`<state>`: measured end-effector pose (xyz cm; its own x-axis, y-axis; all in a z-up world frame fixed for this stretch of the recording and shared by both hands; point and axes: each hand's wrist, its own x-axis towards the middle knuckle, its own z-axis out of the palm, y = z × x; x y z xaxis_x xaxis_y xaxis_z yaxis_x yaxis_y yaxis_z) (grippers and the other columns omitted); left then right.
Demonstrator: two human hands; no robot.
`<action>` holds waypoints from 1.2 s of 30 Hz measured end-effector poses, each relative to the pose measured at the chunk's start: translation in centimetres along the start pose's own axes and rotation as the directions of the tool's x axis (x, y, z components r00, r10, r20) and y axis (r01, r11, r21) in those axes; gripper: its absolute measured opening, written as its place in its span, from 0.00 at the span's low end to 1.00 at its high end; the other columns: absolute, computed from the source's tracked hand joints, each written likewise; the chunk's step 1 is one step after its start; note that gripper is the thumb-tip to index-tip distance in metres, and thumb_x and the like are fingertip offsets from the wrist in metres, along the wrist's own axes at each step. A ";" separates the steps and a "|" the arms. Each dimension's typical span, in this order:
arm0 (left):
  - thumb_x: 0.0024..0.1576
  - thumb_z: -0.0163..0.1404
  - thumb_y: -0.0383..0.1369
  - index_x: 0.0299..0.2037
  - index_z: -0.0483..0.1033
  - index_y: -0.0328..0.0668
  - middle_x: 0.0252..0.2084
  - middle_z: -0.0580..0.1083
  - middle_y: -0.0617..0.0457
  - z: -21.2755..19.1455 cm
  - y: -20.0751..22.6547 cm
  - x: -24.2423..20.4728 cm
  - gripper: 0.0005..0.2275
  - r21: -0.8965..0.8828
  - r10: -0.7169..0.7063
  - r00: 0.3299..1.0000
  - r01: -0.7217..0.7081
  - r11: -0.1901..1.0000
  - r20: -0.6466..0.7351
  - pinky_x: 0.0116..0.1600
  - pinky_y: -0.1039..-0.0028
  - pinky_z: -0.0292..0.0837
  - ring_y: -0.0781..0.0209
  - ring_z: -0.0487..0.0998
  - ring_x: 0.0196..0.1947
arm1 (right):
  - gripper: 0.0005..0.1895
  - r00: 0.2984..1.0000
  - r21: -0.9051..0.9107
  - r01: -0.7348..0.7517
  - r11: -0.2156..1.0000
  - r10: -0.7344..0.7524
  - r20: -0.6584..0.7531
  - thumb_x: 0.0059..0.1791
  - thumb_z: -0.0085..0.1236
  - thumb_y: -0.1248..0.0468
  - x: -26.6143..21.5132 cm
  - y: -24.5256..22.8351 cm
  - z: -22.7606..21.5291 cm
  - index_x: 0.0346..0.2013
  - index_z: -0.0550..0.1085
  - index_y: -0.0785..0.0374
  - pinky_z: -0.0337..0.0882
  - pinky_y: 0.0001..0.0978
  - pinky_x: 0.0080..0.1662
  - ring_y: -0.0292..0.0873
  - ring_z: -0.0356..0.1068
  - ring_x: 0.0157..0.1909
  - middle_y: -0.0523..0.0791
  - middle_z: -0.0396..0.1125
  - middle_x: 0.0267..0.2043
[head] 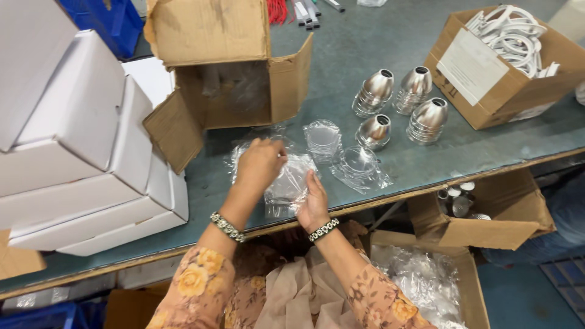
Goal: The person wraps small metallic cone-shaped objects in clear plastic bags on a workbench. They repeatedly pick up an object, place it into a bag, and set the wrapped item aside. The person also handles stacks of white boxes and other packaging materials nearby.
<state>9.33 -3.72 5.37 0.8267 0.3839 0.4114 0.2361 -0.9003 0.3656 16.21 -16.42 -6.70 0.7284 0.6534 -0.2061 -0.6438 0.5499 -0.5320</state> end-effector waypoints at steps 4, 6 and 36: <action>0.59 0.56 0.31 0.41 0.77 0.42 0.40 0.75 0.46 -0.5 -1.8 -1.1 0.05 -0.160 -0.131 0.967 0.097 0.982 -0.218 0.43 0.59 0.72 0.44 0.77 0.40 | 0.27 0.998 0.052 -0.003 0.999 -0.001 0.070 0.54 0.49 0.50 -0.3 -0.5 0.3 0.62 0.65 0.63 0.69 0.51 0.60 0.49 0.67 0.62 0.48 0.66 0.61; 0.60 0.53 0.30 0.45 0.76 0.41 0.39 0.74 0.48 -0.3 -1.8 -2.2 0.06 -0.405 -0.300 0.922 0.185 0.896 -0.243 0.39 0.64 0.73 0.51 0.76 0.34 | 0.29 0.992 0.089 0.014 0.996 -0.025 0.125 0.54 0.49 0.49 -0.3 -0.4 0.7 0.63 0.64 0.65 0.69 0.50 0.62 0.50 0.67 0.63 0.49 0.66 0.63; 0.55 0.59 0.40 0.52 0.72 0.37 0.43 0.76 0.51 3.7 -2.0 -5.7 0.20 -0.760 -0.535 0.843 0.318 0.567 -0.046 0.38 0.75 0.72 0.65 0.74 0.34 | 0.20 0.975 0.121 0.055 0.991 -0.080 0.208 0.54 0.55 0.65 -0.1 -0.3 0.5 0.60 0.66 0.63 0.71 0.49 0.60 0.49 0.70 0.59 0.49 0.68 0.59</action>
<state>6.08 -4.87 -0.79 0.5472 0.8152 0.1897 0.0084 -0.2320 0.9727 16.26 -16.40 -6.13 0.7128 0.7012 0.0123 -0.6263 0.6443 -0.4390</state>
